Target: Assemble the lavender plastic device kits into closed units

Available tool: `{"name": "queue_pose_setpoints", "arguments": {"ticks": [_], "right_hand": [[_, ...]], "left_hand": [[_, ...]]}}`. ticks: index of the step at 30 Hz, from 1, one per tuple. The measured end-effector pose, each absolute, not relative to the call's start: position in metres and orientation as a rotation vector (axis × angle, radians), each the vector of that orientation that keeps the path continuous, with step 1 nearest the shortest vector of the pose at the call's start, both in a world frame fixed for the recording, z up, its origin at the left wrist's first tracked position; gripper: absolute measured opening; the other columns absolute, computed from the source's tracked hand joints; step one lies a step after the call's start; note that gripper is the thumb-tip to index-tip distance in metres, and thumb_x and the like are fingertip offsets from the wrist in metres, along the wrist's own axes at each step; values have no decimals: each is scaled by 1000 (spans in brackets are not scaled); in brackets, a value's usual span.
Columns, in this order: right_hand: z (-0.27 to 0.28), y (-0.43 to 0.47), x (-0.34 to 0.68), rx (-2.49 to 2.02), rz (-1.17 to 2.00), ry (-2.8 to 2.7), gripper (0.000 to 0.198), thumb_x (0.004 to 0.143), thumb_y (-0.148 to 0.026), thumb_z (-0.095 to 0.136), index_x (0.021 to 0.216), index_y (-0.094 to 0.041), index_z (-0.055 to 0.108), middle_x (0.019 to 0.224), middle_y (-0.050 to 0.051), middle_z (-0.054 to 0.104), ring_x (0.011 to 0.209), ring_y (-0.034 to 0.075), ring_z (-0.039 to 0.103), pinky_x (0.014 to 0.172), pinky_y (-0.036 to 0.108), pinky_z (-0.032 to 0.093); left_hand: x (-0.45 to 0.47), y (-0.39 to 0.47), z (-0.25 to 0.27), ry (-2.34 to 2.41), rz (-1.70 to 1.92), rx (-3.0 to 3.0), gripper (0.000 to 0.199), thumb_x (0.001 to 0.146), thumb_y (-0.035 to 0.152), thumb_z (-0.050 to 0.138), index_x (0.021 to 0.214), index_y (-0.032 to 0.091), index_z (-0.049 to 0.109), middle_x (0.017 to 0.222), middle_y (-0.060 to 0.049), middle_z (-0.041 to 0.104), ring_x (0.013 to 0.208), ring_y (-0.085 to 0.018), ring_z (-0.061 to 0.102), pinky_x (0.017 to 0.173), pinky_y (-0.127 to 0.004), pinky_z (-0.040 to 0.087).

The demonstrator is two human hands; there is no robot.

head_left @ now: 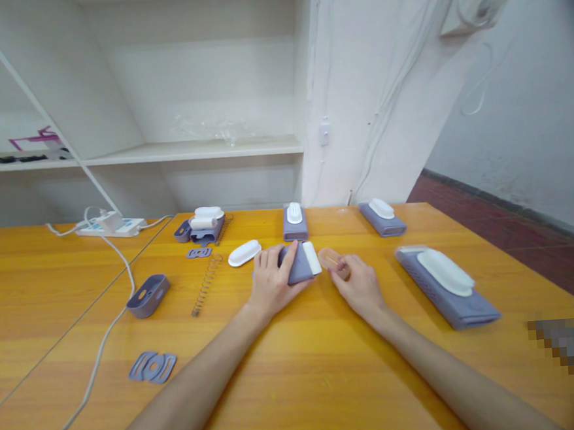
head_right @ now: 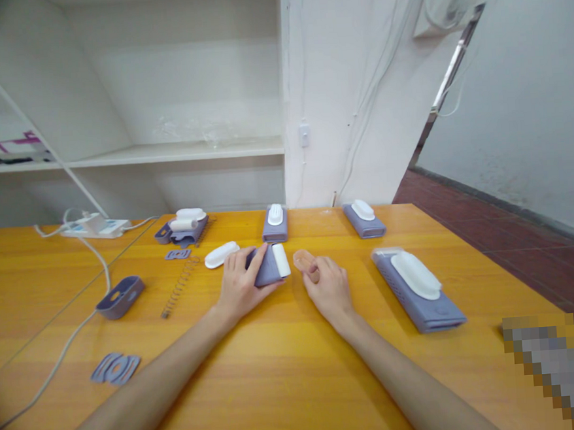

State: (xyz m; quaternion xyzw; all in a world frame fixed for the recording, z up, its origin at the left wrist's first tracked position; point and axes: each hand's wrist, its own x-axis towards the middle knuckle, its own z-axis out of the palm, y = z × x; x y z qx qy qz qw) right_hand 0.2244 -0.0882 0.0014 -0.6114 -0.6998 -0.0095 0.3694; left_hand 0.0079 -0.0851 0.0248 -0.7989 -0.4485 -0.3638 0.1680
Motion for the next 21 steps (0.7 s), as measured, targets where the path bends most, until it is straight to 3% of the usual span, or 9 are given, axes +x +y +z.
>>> {"name": "queue_pose_setpoints", "arguments": {"ticks": [2, 9, 13, 18, 21], "right_hand": [[5, -93, 221, -1475, 57, -1824, 13, 78, -30, 55, 87, -20, 53, 88, 5, 62, 86, 22, 58, 78, 38, 43], [14, -112, 212, -1097, 276, -2044, 49, 79, -26, 56, 125, -20, 41, 112, 10, 59, 100, 23, 58, 89, 39, 46], [16, -113, 213, -1081, 342, -1914, 57, 79, -28, 57, 131, -21, 36, 109, 9, 59, 98, 23, 59, 89, 38, 46], [14, -109, 213, -1117, 614, -1679, 55, 82, -35, 57, 131, -22, 35, 90, 4, 62, 79, 19, 62, 73, 33, 51], [12, -106, 212, -1088, 763, -1551, 54, 83, -38, 56, 130, -22, 35, 90, 4, 64, 79, 19, 63, 70, 32, 52]], "left_hand": [[7, -84, 24, -1332, -1079, -2208, 76, 75, 60, 56, 136, 17, 40, 116, -16, 49, 105, -29, 46, 92, -43, 35], [7, -80, 23, -1442, -1130, -2115, 77, 75, 58, 56, 137, 16, 37, 117, -17, 48, 108, -30, 44, 93, -45, 33], [8, -82, 24, -1375, -1045, -2202, 76, 76, 59, 54, 137, 17, 38, 117, -17, 48, 106, -30, 45, 92, -44, 34], [10, -85, 27, -1205, -886, -2379, 74, 78, 58, 50, 138, 17, 36, 119, -17, 48, 107, -30, 44, 92, -45, 34], [10, -86, 27, -1138, -828, -2448, 73, 79, 56, 50, 140, 19, 34, 121, -16, 47, 108, -30, 44, 93, -47, 33]]}}
